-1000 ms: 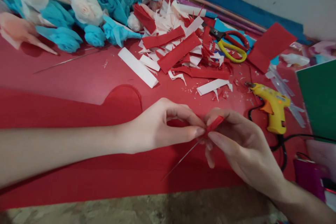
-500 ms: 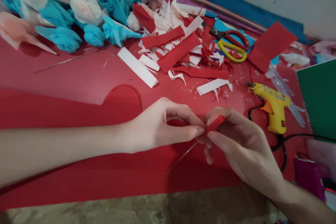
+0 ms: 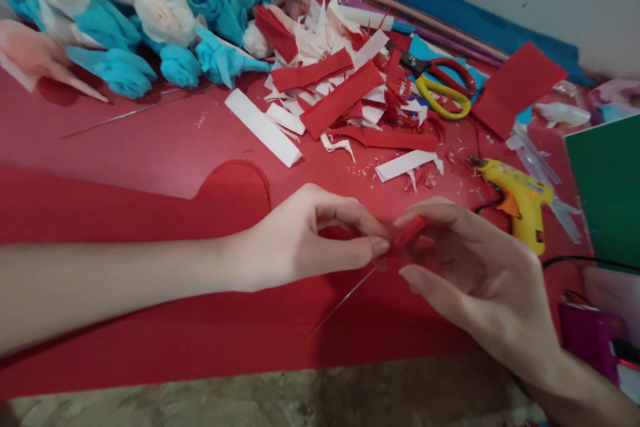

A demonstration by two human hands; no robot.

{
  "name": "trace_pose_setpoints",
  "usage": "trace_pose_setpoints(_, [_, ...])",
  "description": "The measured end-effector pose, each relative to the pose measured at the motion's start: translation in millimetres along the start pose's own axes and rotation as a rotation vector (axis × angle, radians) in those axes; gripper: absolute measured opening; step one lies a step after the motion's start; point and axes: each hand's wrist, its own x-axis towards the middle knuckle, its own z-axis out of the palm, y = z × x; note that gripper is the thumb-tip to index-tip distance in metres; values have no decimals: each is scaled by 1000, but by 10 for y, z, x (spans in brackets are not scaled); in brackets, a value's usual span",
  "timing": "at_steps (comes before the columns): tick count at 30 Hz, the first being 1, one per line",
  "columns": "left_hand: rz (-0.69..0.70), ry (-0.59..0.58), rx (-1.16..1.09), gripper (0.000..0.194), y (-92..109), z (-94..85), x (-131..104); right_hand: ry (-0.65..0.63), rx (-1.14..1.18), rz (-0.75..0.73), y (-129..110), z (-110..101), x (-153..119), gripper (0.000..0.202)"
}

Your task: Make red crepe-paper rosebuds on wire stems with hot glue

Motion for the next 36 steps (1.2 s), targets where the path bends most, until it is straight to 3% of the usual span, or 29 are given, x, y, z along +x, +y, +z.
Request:
trace_pose_setpoints(3, [-8,-2,-32,11,5,-7,11,-5,-340,-129,-70,-77,4,15])
trace_pose_setpoints(5, [-21,-9,-52,10,9,-11,12,-3,-486,-225,-98,-136,-13,22])
trace_pose_setpoints(8, [-36,-10,-62,9,15,-10,4,198,-746,-313,-68,-253,-20,35])
trace_pose_setpoints(10, [-34,-3,-59,9,18,-6,-2,381,-1018,-240,0,-360,18,28])
trace_pose_setpoints(11, [-37,-1,-56,9,20,-4,-4,399,-1131,-150,40,-418,50,12])
trace_pose_setpoints(12, [-44,-1,-51,9,20,-3,-5,387,-1190,-69,76,-474,86,19])
trace_pose_setpoints(14, [-57,1,-44,9,18,-3,-4,361,-1255,51,116,-566,152,57])
trace_pose_setpoints(16, [-48,-5,-37,9,12,-5,-2,361,-1256,49,94,-603,181,58])
trace_pose_setpoints(20, [1,-23,6,9,-5,-8,-2,315,-988,-158,-74,-491,108,23])
trace_pose_setpoints(24, [15,-19,52,9,-8,-2,0,175,-762,-392,-165,-285,23,25])
trace_pose_setpoints(28, [17,-1,67,8,-4,3,2,57,-622,-329,-131,-163,32,25])
trace_pose_setpoints(36, [8,-33,72,9,-15,-3,2,36,-478,-268,-85,-127,39,28])
